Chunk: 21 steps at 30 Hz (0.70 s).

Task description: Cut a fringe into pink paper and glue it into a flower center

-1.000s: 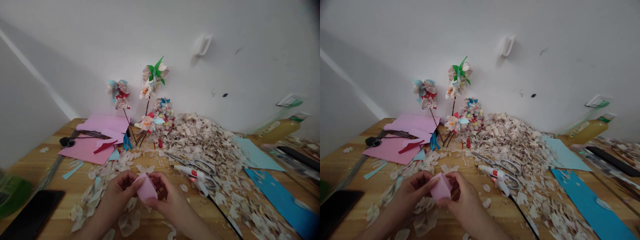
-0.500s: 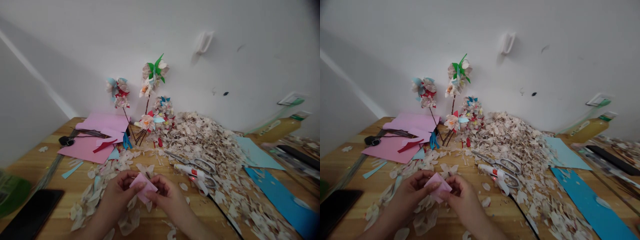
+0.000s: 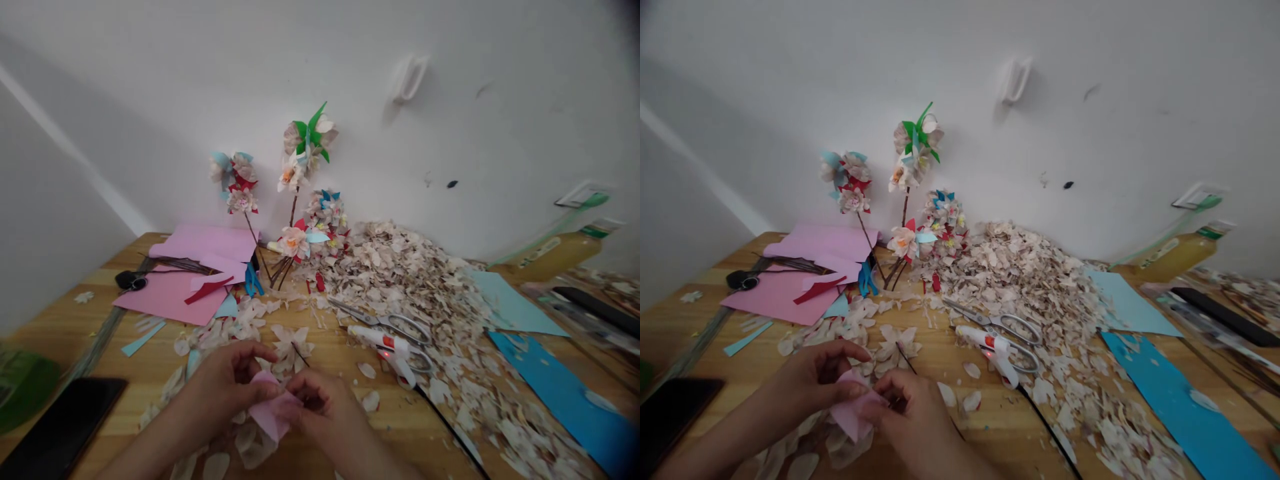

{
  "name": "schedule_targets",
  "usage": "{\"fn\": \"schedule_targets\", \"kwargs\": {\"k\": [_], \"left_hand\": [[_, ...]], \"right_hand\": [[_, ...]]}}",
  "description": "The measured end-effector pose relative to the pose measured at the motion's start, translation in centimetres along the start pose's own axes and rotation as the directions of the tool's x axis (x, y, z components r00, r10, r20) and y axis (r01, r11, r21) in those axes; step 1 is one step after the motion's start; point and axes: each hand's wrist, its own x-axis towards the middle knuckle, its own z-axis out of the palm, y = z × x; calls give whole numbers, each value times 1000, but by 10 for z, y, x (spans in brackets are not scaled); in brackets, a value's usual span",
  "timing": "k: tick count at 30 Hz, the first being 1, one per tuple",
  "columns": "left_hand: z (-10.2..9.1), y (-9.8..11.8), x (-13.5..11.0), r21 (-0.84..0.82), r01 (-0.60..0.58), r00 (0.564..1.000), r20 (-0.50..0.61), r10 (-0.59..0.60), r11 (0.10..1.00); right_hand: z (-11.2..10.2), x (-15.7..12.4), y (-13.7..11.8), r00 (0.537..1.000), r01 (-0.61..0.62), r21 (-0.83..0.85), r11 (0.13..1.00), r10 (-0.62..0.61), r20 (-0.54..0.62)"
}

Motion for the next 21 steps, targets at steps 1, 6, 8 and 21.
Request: {"fn": "schedule_targets", "kwargs": {"k": [1, 6, 8, 21], "left_hand": [[0, 0, 1, -31, 8, 1000, -11, -8, 999], [2, 0, 5, -141, -32, 996, -86, 20, 990], [4, -2, 5, -174, -60, 994, -98, 43, 983], [2, -13, 8, -173, -41, 999, 7, 43, 984]], "right_hand": [[0, 1, 2, 1000, -6, 18, 1000, 6, -2], [1, 4, 7, 998, -7, 147, 989, 15, -53], [2, 4, 8, 998, 7, 205, 979, 5, -60], [2, 2, -7, 994, -85, 313, 946, 102, -40]]}}
